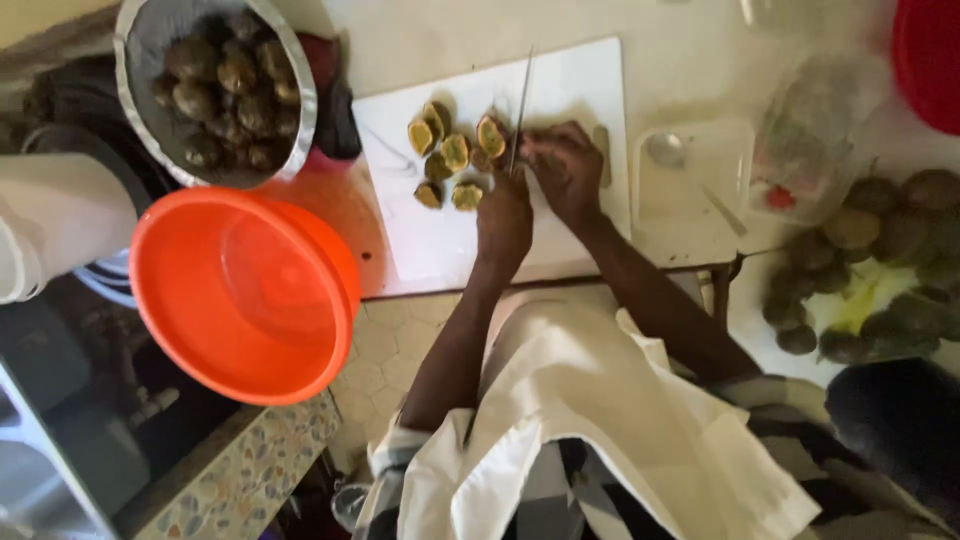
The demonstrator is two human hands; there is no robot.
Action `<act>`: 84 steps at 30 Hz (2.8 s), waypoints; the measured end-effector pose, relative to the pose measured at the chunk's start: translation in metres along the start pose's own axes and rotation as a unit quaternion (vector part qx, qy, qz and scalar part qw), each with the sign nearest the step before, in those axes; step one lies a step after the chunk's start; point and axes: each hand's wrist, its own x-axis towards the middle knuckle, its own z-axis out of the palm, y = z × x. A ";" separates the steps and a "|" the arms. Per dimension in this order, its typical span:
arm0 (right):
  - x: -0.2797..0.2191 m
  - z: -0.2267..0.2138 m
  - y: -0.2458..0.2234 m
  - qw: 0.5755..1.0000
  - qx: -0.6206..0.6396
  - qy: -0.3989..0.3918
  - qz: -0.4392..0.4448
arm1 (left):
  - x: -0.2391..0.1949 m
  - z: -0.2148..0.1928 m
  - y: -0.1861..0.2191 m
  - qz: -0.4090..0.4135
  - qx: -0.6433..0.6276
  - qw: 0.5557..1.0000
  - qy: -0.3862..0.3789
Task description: The person cuts passion fruits in half on a white cutting board using a knife. They then use a spoon to scoop the pulp and seeds from the fruit halves into an orange bowl.
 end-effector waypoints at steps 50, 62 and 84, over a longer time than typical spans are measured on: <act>0.021 -0.037 -0.078 0.995 -0.087 -0.054 -0.007 | -0.117 0.009 -0.134 -0.191 -0.158 0.921 0.300; -0.016 -0.184 -0.052 0.932 -0.319 0.062 0.159 | -0.069 -0.001 -0.145 -0.208 0.192 0.940 0.188; 0.016 -0.178 -0.149 0.943 -0.007 -0.082 0.322 | -0.071 -0.077 0.013 -0.170 -0.698 0.694 -0.042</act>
